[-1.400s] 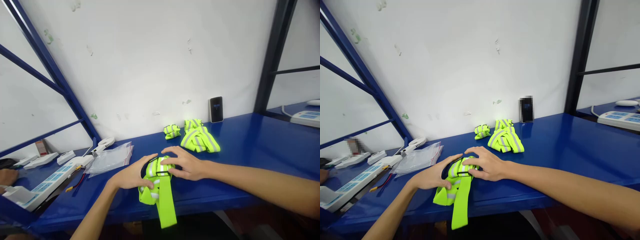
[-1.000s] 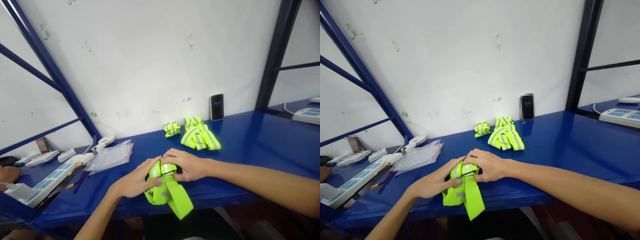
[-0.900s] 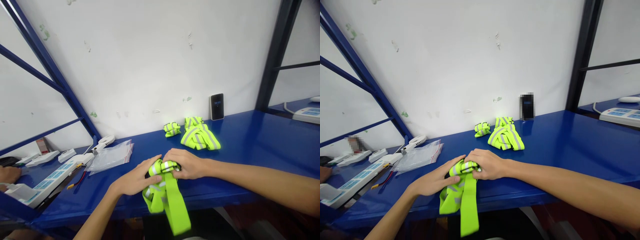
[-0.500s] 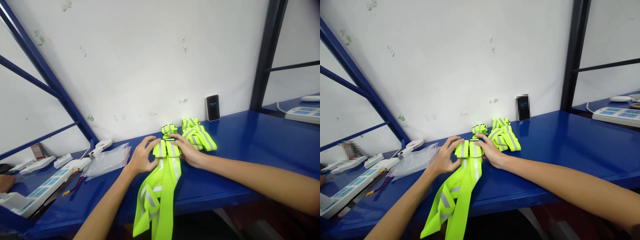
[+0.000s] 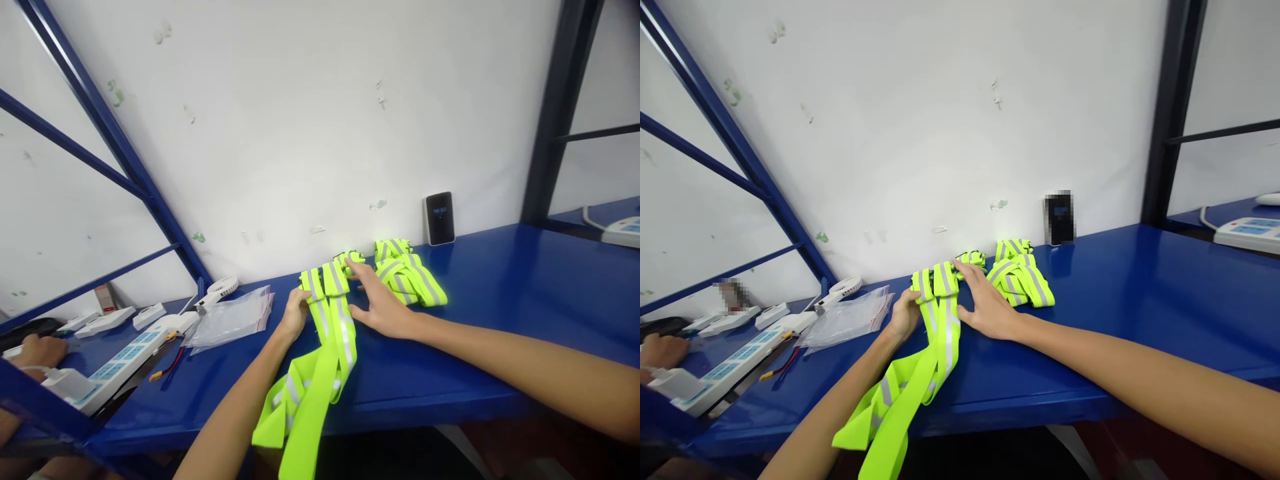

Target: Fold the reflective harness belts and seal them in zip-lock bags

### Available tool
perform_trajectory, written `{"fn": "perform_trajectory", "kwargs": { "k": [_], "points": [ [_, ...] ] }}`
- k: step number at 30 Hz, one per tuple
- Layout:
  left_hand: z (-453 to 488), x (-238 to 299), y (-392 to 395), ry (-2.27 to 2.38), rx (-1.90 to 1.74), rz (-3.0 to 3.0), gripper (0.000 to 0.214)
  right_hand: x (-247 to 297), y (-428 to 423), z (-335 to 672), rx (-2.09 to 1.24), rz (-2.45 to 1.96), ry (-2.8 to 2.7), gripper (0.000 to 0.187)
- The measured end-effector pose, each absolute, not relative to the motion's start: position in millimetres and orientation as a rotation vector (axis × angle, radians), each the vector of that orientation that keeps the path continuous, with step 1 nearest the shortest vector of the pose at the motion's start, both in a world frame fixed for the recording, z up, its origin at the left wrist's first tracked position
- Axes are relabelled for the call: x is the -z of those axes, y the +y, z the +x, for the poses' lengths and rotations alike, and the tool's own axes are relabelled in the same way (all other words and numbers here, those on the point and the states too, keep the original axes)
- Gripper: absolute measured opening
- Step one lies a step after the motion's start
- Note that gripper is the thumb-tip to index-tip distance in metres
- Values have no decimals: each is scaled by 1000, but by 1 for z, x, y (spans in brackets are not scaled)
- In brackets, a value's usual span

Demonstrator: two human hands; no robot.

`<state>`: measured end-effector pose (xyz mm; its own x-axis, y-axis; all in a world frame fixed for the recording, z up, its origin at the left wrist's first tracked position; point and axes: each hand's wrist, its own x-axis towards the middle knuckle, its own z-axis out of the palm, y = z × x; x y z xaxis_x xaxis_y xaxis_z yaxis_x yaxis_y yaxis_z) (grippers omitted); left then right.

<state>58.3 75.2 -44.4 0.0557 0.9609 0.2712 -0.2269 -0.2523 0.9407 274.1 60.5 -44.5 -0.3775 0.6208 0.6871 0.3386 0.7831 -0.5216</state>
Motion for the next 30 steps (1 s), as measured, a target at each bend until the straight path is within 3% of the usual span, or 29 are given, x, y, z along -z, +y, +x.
{"fn": "perform_trajectory", "kwargs": {
  "k": [5, 10, 15, 20, 22, 26, 30],
  "points": [
    [66, 43, 68, 805, -1205, 1189, 36, 44, 70, 277, -145, -604, -2108, 62],
    [62, 52, 74, 1157, -1281, 1547, 61, 45, 76, 277, -494, -709, -1905, 26],
    [54, 44, 64, 1218, -1323, 2289, 64, 46, 72, 268, -1097, -810, -1523, 36],
    [63, 33, 53, 1111, -1161, 2694, 68, 51, 72, 265, -1132, -885, -1355, 51],
    [65, 34, 55, 1095, -1168, 2642, 63, 52, 73, 266, -1167, -865, -1351, 46],
    [62, 41, 66, 1137, -1364, 2160, 33, 50, 71, 267, -1429, -740, -1401, 43],
    [58, 41, 73, 1113, -1405, 1701, 40, 46, 64, 265, -1488, -596, -1565, 39]
  ]
}}
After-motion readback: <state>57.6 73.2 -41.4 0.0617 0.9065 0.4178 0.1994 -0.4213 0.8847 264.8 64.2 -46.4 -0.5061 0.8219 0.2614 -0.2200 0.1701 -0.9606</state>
